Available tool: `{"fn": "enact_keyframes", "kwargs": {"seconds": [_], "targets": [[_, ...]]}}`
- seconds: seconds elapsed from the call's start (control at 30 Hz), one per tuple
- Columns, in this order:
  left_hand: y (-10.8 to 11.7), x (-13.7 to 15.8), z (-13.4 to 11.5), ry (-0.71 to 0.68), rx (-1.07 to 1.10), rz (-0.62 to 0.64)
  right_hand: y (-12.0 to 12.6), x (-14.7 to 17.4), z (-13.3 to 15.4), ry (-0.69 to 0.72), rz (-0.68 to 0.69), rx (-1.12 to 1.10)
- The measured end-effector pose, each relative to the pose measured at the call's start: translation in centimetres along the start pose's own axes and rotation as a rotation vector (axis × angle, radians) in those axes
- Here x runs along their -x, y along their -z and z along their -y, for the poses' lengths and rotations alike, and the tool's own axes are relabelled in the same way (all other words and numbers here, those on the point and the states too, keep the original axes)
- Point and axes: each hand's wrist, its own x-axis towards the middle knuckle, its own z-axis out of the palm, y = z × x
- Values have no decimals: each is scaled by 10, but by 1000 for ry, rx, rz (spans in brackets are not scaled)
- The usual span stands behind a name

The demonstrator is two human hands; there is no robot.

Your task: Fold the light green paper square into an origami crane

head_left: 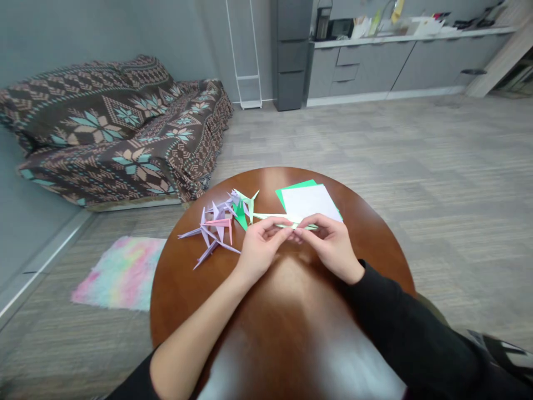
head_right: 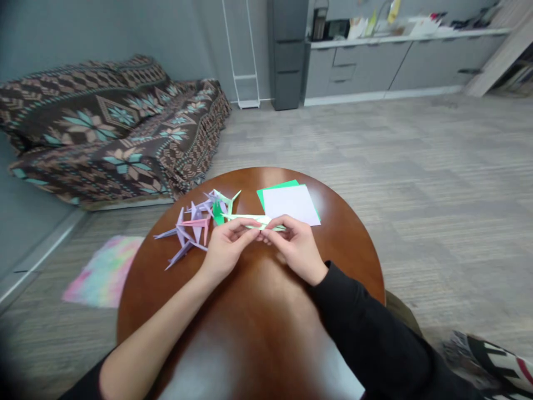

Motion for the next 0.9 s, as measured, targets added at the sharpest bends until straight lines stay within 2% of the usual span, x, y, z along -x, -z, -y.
{"fn": "enact_keyframes", "kwargs": {"seconds": [0.4,0.9], "targets": [[-4,6,-4,-50,-13,-58,-3,5,5,75,-75,-9],[-8,10,-5,-70,-3,-52,-7,10,7,96,-142,18]]}}
